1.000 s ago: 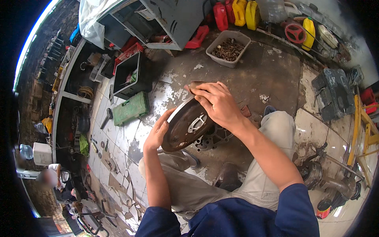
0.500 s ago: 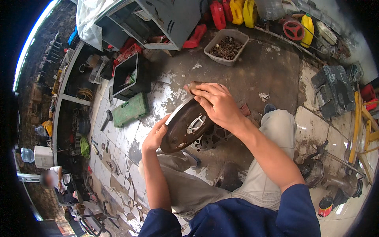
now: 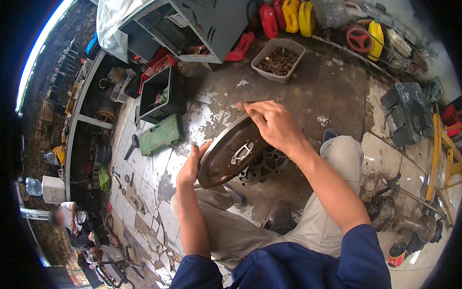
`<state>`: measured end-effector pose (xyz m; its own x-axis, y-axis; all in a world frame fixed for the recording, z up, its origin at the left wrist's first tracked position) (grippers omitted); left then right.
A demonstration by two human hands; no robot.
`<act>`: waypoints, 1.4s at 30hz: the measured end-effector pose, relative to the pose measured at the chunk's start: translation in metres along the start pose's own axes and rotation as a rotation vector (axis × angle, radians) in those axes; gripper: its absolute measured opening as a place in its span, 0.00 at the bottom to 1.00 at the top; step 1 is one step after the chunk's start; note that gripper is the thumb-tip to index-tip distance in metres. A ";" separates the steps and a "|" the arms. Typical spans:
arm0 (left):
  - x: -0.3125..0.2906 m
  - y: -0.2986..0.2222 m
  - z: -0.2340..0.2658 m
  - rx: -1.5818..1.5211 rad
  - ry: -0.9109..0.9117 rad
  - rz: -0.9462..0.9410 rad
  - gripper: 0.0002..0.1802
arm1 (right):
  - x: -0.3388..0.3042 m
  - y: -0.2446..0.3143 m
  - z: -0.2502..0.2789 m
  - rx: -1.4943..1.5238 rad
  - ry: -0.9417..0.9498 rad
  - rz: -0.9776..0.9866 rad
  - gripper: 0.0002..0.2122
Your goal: The person sits on the floor and scrubs the surface of a brake drum with a small abrasive tool. The person rotates the drum to access different areas and continues scrubbing the inner and outer surfaces.
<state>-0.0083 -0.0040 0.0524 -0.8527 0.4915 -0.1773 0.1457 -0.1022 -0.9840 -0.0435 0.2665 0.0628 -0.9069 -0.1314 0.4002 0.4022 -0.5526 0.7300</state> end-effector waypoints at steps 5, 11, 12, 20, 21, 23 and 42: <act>-0.001 -0.003 -0.002 0.066 -0.053 0.021 0.42 | -0.003 -0.002 -0.002 0.015 -0.002 0.051 0.20; -0.001 0.000 0.005 0.007 -0.017 -0.030 0.43 | -0.005 0.001 -0.001 -0.023 -0.023 0.086 0.20; 0.000 -0.007 0.001 -0.001 -0.011 -0.035 0.43 | -0.002 -0.001 0.000 0.007 -0.007 0.048 0.20; -0.002 -0.005 0.004 0.010 -0.025 -0.028 0.42 | -0.002 -0.002 -0.001 0.035 0.005 0.044 0.21; -0.001 -0.011 0.001 -0.008 0.002 -0.033 0.42 | -0.001 -0.001 0.001 0.061 0.017 -0.011 0.21; -0.001 -0.010 0.001 -0.012 0.028 -0.028 0.40 | -0.003 0.001 0.000 0.065 0.007 -0.038 0.21; -0.003 -0.011 -0.007 0.142 -0.065 0.052 0.35 | -0.009 -0.001 -0.014 -0.090 0.019 -0.021 0.23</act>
Point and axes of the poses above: each hand's wrist, its own x-axis towards the middle knuckle, its own z-axis out of the back of the hand, y = z × x, the point moved 2 cm from there along x, towards the middle knuckle, and after that the axes turned 6 degrees about -x, right-handed, at the moved point
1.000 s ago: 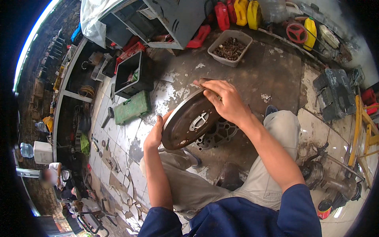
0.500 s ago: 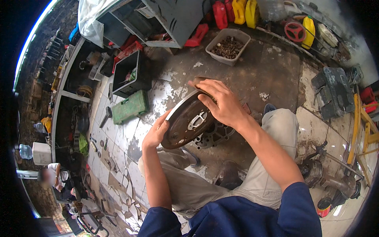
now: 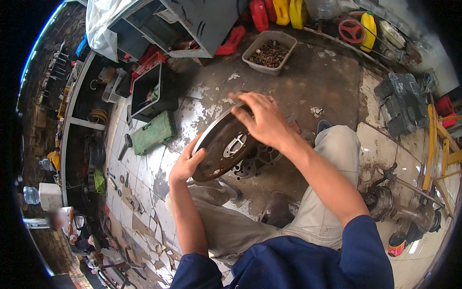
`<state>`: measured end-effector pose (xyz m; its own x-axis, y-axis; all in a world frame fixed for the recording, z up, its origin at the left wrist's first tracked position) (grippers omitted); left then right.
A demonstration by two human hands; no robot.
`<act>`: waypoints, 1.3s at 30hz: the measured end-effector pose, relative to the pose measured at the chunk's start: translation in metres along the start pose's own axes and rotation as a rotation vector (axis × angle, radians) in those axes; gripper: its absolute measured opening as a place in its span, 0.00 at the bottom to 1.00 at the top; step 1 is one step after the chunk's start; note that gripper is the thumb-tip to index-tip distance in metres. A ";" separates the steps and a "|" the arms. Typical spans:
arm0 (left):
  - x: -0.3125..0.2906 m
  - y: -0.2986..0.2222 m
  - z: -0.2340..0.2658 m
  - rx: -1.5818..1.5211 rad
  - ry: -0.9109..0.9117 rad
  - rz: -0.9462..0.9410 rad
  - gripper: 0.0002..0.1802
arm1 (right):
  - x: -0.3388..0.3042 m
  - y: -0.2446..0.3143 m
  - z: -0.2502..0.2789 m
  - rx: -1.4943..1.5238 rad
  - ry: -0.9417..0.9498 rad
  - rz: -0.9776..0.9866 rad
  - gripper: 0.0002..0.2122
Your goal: The person sits on the floor and scrubs the surface of a brake drum with a small abrasive tool. The person rotates the drum to access different areas and continues scrubbing the inner and outer surfaces.
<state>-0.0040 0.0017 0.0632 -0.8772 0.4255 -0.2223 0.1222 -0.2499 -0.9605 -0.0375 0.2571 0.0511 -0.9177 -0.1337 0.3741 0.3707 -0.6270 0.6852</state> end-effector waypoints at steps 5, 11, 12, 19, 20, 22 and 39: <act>0.000 -0.004 -0.001 -0.021 -0.025 0.078 0.32 | 0.006 -0.011 0.001 0.013 0.043 -0.100 0.24; 0.000 0.020 0.006 -0.075 -0.088 0.087 0.34 | -0.001 0.002 -0.009 0.023 -0.153 0.232 0.28; -0.001 0.019 0.008 -0.124 -0.092 0.083 0.34 | 0.004 -0.005 -0.009 0.132 -0.090 0.147 0.29; 0.002 0.006 0.004 0.001 0.006 0.055 0.31 | 0.009 -0.030 -0.004 0.173 0.102 -0.199 0.23; 0.002 0.002 -0.001 -0.013 0.028 -0.011 0.31 | 0.006 -0.026 -0.003 0.175 0.093 -0.166 0.23; 0.004 0.002 -0.003 -0.005 0.028 -0.049 0.32 | 0.002 -0.026 -0.001 0.305 0.090 -0.162 0.23; -0.001 -0.017 -0.009 0.026 -0.013 -0.106 0.27 | -0.012 -0.005 0.015 0.008 -0.008 -0.105 0.16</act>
Point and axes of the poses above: each hand's wrist, its own x-axis towards the middle knuckle, its own z-axis out of the back of the hand, y = z × x, the point moved 2 cm from there along x, towards the middle knuckle, and after that the axes turned 6 degrees about -x, right-handed, at the moved point
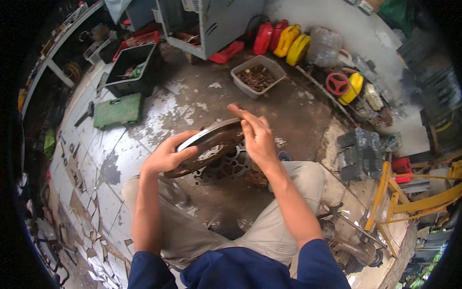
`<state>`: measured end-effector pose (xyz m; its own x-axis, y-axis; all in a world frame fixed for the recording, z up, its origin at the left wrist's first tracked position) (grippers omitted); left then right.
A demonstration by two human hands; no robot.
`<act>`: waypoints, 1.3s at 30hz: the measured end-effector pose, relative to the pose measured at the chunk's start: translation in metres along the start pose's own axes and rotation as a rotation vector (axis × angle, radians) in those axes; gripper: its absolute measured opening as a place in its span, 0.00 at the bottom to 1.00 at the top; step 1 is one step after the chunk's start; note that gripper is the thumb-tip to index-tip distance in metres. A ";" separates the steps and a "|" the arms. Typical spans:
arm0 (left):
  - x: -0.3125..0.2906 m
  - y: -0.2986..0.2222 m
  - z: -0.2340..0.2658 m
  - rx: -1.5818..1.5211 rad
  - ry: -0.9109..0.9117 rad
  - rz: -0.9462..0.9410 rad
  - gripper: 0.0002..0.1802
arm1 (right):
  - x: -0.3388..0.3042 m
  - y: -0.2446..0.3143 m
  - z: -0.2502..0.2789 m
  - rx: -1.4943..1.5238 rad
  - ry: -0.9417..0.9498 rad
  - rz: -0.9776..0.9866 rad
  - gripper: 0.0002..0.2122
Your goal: The person sits on the floor and scrubs the surface of a brake drum with a small abrasive tool. The person rotates the drum to access different areas and continues scrubbing the inner and outer surfaces.
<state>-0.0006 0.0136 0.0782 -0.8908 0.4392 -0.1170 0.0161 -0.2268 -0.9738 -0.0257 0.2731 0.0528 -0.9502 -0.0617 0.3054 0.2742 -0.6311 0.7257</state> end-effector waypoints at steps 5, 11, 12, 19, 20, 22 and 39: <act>0.002 0.003 0.005 0.051 0.009 -0.023 0.26 | -0.001 0.010 -0.007 -0.220 -0.110 0.309 0.16; 0.000 0.003 0.002 0.025 -0.025 0.044 0.26 | 0.000 0.012 0.010 -0.357 0.096 -0.027 0.17; -0.003 0.000 0.001 0.012 -0.026 0.056 0.26 | 0.000 0.028 0.014 -0.232 0.060 0.087 0.17; 0.004 0.012 0.006 0.035 -0.060 0.076 0.25 | 0.016 0.004 0.028 -0.035 0.345 -0.303 0.22; 0.006 0.013 0.005 0.046 -0.070 0.044 0.26 | 0.007 -0.004 0.019 -0.041 0.236 -0.106 0.23; 0.009 0.016 0.005 0.051 -0.081 0.026 0.26 | -0.001 -0.004 0.012 -0.003 0.122 0.161 0.27; 0.007 0.026 0.007 0.021 -0.078 -0.008 0.33 | 0.003 -0.014 -0.008 0.177 0.038 0.091 0.32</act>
Point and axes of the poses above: each hand's wrist, its own x-axis towards the middle knuckle, its own z-axis out of the back of the hand, y = z × x, the point moved 2 cm from there along x, towards the middle knuckle, and after that the axes turned 6 degrees about -x, right-handed, at the moved point
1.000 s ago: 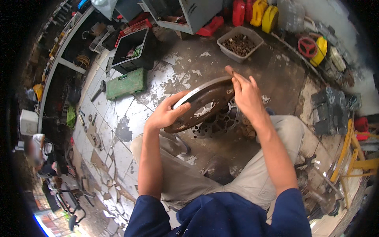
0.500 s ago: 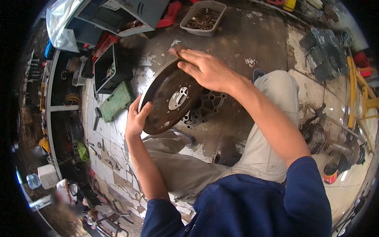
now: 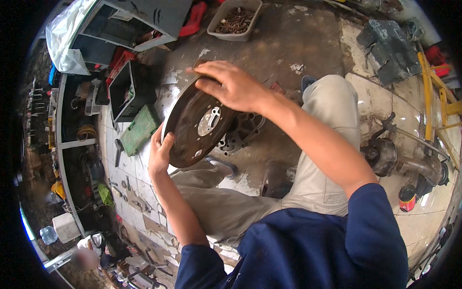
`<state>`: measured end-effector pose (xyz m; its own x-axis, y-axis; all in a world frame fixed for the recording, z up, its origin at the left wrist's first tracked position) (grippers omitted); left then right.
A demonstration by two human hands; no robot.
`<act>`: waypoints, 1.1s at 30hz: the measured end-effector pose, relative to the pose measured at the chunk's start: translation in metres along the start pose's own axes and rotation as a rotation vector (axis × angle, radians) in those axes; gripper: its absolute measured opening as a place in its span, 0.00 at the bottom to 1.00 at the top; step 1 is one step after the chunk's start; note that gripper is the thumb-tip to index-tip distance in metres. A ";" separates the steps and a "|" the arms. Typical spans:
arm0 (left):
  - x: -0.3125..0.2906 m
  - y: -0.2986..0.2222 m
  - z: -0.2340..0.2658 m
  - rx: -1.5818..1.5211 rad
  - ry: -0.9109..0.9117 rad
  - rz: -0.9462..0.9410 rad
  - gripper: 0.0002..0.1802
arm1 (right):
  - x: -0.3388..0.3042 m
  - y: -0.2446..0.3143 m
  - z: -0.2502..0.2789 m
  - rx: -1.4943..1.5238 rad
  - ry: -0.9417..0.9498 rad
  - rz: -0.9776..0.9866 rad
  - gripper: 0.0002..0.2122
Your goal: The person sits on the floor and scrubs the surface of a brake drum with a small abrasive tool. The person rotates the drum to access different areas and continues scrubbing the inner and outer surfaces.
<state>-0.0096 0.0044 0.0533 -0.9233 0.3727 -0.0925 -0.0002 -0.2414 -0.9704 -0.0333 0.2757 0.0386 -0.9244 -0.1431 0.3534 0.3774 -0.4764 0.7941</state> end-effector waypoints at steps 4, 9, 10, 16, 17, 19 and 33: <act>-0.008 -0.005 0.002 0.011 0.026 0.065 0.36 | 0.010 -0.020 0.001 0.145 0.088 -0.332 0.29; -0.004 -0.012 -0.002 0.031 0.009 0.052 0.32 | 0.006 -0.013 0.004 0.205 0.051 -0.181 0.29; -0.002 -0.012 -0.004 0.052 0.003 0.013 0.29 | 0.007 -0.018 0.002 0.206 0.051 -0.251 0.29; -0.003 -0.018 -0.003 0.175 -0.023 0.026 0.18 | 0.004 -0.015 -0.005 0.151 -0.051 -0.109 0.24; -0.003 -0.018 -0.003 0.181 -0.020 0.030 0.18 | 0.004 -0.019 -0.006 0.154 -0.082 -0.074 0.23; -0.002 -0.018 -0.003 0.182 -0.021 0.006 0.18 | 0.003 -0.013 -0.010 0.117 -0.069 -0.080 0.23; -0.002 -0.012 -0.005 0.182 -0.067 -0.035 0.19 | 0.005 -0.018 -0.011 0.129 -0.012 -0.119 0.26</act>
<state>-0.0060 0.0107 0.0641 -0.9452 0.3243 -0.0387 -0.0960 -0.3894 -0.9160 -0.0451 0.2738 0.0204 -0.9625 -0.0815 0.2586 0.2701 -0.3743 0.8871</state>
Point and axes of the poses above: each hand's wrist, its own x-axis towards the middle knuckle, its own z-axis out of the back of the hand, y = z × x, the point moved 2 cm from there along x, towards the middle knuckle, and after that the axes turned 6 degrees about -x, right-handed, at the moved point
